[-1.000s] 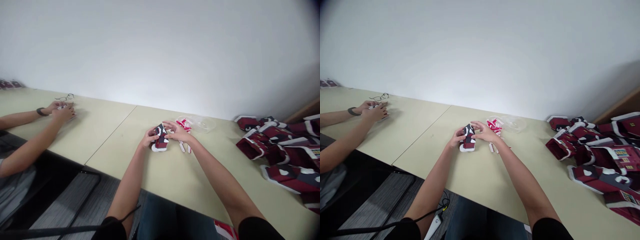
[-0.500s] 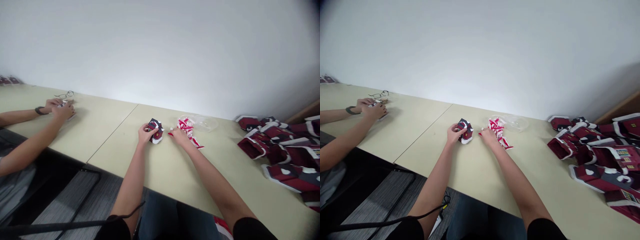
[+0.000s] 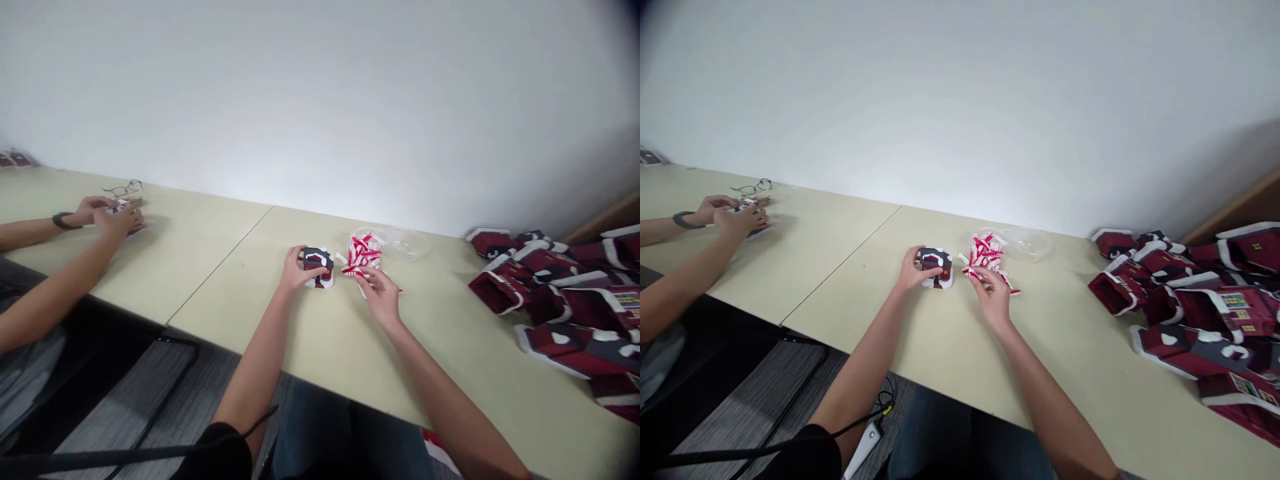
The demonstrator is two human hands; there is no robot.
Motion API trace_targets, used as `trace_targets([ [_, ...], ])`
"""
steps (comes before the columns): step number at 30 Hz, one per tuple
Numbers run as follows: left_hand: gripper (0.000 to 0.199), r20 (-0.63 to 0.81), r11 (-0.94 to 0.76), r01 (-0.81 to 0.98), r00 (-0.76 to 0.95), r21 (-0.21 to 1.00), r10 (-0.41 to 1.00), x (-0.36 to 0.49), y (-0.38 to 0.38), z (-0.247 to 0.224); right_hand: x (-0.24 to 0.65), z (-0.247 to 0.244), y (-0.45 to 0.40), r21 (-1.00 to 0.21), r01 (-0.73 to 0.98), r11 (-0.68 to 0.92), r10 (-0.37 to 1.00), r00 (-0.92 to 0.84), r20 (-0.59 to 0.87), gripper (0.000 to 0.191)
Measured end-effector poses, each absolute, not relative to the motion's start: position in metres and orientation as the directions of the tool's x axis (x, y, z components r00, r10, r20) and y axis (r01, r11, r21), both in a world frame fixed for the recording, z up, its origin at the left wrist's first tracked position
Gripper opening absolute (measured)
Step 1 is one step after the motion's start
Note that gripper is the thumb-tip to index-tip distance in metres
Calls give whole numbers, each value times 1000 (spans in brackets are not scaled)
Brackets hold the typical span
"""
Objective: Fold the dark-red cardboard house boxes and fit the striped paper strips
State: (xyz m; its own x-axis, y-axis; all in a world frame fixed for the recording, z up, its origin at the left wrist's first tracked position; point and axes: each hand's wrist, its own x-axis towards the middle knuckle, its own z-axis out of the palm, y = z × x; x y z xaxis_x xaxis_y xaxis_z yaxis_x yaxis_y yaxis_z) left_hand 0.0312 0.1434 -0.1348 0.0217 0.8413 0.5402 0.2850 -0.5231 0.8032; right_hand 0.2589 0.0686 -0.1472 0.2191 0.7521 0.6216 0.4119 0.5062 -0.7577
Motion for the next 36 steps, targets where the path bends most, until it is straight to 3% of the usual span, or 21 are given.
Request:
trace_targets([
  [2,85,461,-488,147,186,860,868,24,144,-134,255,-151,63,-800,344,491,763,274,586,33],
  [4,87,411,-445,75,274,892,870,20,144,-133,252,-151,60,-761,368,534,723,269,637,30],
  [9,87,383,-425,114,272,898,883,25,141,-130,252,-148,58,-578,539,612,623,122,773,27],
  [17,78,354,-407,58,395,912,848,43,123,-115,236,-138,65,-415,610,675,537,-20,844,20],
  [21,69,383,-439,56,398,897,834,47,115,-108,230,-136,70,-415,607,678,530,-11,848,19],
  [36,66,443,-510,104,367,854,818,53,111,-107,229,-137,68,-413,586,697,495,24,869,22],
])
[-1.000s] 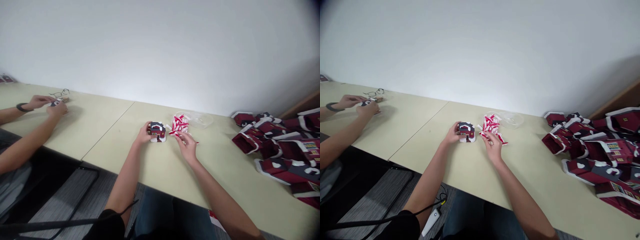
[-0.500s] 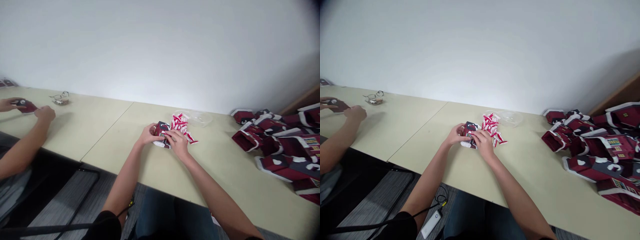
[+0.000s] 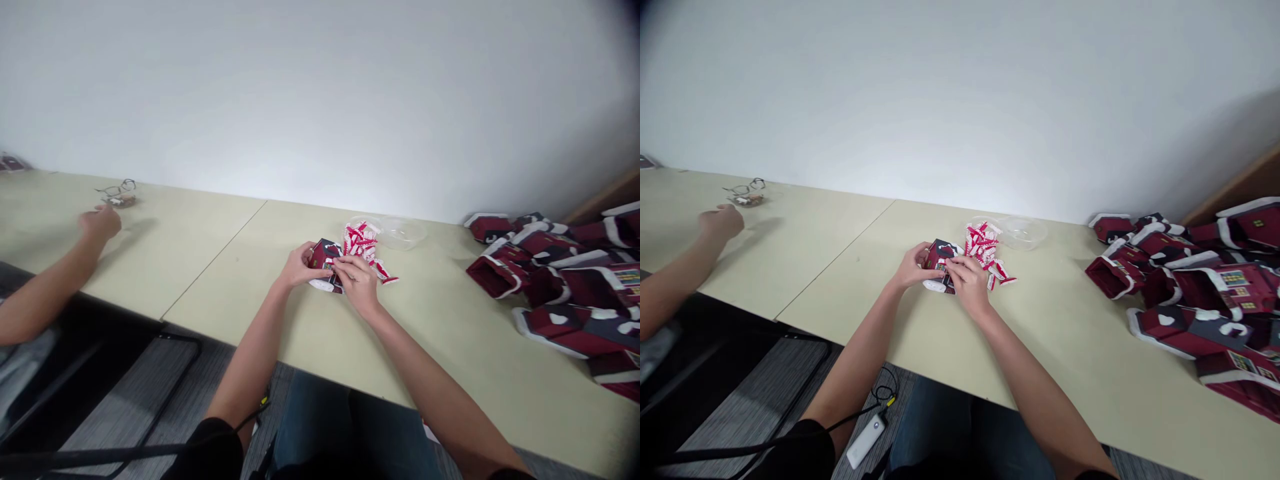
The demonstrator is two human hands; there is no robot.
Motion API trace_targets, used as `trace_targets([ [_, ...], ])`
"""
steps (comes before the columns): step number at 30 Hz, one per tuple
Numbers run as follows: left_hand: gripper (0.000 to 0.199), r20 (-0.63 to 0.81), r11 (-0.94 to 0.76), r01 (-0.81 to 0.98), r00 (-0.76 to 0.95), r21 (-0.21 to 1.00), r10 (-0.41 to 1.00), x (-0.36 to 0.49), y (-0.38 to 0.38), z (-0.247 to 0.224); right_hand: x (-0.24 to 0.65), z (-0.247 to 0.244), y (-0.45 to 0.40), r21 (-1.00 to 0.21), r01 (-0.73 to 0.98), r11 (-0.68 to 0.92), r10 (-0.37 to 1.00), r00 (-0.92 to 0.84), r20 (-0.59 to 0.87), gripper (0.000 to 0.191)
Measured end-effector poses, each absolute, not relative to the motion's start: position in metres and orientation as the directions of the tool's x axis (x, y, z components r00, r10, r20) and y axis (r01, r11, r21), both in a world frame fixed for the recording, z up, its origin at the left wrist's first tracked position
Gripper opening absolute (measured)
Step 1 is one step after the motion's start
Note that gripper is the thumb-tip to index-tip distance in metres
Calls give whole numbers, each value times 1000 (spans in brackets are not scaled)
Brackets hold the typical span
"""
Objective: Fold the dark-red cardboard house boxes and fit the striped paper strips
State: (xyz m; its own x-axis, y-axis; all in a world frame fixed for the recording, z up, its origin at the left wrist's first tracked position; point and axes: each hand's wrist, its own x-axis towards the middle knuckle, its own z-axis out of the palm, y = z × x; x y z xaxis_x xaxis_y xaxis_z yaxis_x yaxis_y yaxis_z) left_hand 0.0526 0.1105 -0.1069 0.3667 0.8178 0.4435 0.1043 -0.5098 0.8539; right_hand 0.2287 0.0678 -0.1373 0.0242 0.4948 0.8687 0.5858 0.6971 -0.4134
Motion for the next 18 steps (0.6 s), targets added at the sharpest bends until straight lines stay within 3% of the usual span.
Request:
trace_targets([
  [18,65,476,-545,121,358,830,803,56,110,-109,229,-141,65,-376,607,700,473,0,881,25],
])
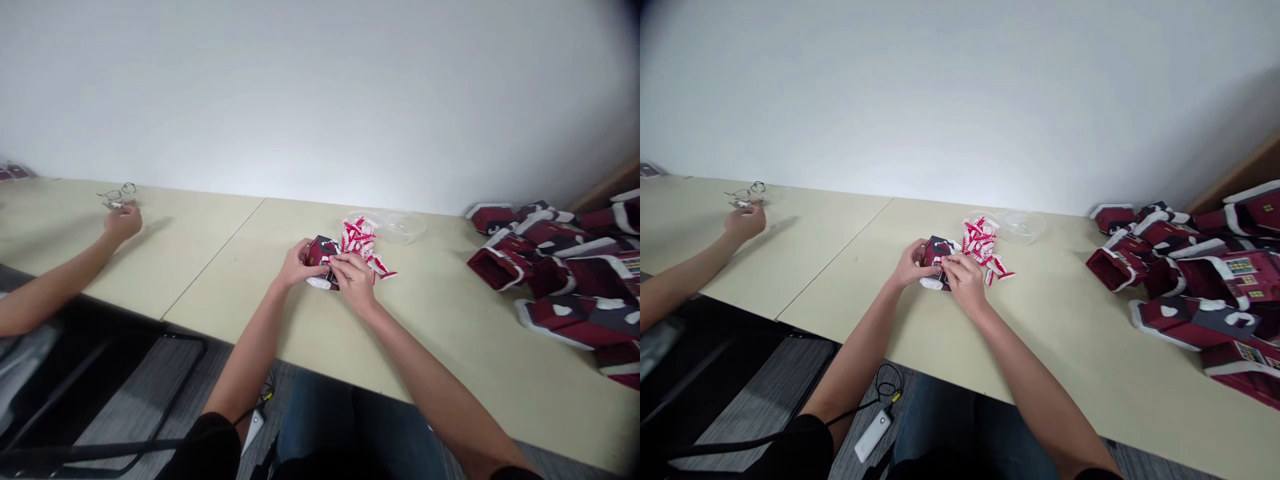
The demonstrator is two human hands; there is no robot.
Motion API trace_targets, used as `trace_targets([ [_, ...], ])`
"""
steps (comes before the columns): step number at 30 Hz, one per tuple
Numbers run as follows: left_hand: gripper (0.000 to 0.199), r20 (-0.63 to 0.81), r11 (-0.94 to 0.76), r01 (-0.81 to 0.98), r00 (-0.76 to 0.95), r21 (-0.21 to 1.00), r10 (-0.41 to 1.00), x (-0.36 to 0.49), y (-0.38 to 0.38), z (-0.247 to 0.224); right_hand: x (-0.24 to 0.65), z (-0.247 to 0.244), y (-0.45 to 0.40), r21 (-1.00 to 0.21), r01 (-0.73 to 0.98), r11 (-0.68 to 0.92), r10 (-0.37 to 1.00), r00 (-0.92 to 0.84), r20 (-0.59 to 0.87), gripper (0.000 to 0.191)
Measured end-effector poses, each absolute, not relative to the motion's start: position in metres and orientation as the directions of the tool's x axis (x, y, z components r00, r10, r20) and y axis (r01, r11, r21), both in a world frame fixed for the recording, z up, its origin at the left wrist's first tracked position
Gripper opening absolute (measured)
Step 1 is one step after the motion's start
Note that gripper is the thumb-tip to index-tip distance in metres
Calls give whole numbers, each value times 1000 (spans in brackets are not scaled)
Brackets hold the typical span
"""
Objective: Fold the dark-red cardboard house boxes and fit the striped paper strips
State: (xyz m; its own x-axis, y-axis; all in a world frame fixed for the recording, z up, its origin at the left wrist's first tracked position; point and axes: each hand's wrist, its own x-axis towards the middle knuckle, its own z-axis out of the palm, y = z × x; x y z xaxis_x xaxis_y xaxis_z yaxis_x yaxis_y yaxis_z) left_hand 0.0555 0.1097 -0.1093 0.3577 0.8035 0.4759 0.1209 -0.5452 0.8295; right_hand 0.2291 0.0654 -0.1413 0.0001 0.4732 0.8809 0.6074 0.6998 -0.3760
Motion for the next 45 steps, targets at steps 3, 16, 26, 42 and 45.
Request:
trace_targets([
  [3,64,483,-555,132,357,821,800,56,110,-109,228,-141,65,-378,597,708,469,4,883,24],
  [16,60,491,-574,147,375,806,786,56,111,-109,232,-138,66,-365,567,739,451,-13,893,21],
  [26,51,480,-526,37,357,850,801,57,109,-108,231,-143,71,-149,644,750,320,-157,934,24],
  [42,55,478,-399,287,-308,871,822,-75,139,-105,312,-118,11,63,880,471,362,-258,896,13],
  [45,55,487,-185,486,-625,854,610,-149,136,-96,375,-129,-8,4,947,320,485,-168,858,17],
])
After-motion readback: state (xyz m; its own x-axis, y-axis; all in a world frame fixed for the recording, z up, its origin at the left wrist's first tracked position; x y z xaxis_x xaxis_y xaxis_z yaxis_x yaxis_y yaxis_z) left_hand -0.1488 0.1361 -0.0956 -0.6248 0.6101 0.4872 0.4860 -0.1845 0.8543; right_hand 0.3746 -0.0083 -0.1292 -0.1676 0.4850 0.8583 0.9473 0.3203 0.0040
